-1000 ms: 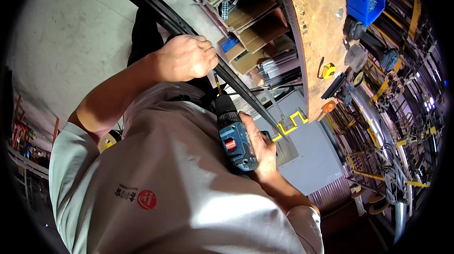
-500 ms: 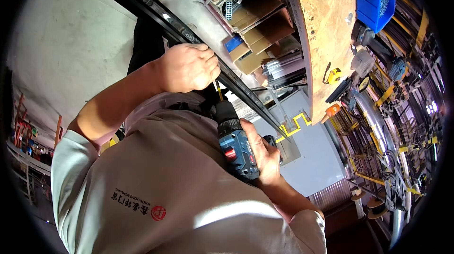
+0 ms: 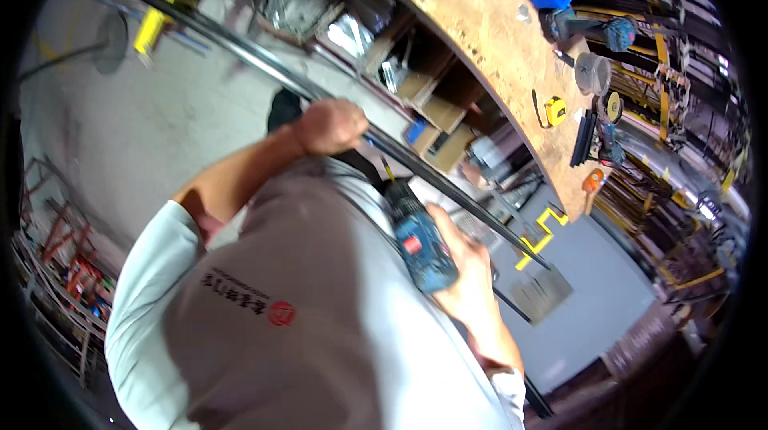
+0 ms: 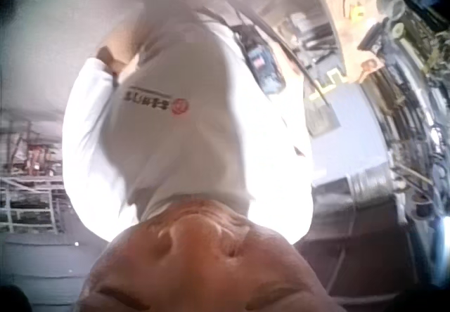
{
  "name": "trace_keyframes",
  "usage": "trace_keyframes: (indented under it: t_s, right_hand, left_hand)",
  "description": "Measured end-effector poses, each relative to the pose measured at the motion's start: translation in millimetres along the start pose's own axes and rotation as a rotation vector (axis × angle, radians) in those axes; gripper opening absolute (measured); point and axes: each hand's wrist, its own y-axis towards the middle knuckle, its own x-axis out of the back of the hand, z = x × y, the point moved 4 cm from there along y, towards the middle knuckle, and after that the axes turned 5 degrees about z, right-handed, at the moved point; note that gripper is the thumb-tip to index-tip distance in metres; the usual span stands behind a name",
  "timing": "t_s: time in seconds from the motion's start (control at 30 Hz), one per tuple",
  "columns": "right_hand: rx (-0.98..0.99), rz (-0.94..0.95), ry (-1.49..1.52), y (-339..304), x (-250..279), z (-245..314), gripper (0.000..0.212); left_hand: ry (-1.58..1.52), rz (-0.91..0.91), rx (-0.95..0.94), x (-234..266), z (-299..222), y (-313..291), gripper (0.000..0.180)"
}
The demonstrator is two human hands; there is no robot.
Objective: The person drills holes into a metal profile, inserts components, and hammers them into place using a mallet before inserting the profile into an industrial machine and then drilling into a corner joint.
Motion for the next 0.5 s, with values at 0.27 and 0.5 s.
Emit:
trace_keyframes:
  t_s: [0.27, 0.5]
  right_hand:
    - [-0.16, -0.537, 0.362, -65, -76, -65, 0.08]
    - [-0.444, -0.757, 0.599, -99, -143, -63, 0.073]
  left_hand:
    - [0.206, 0.162, 0.066, 82, -5, 122, 0.03]
    - [0.317, -0.128, 0.342, 209, 118, 389, 0.023]
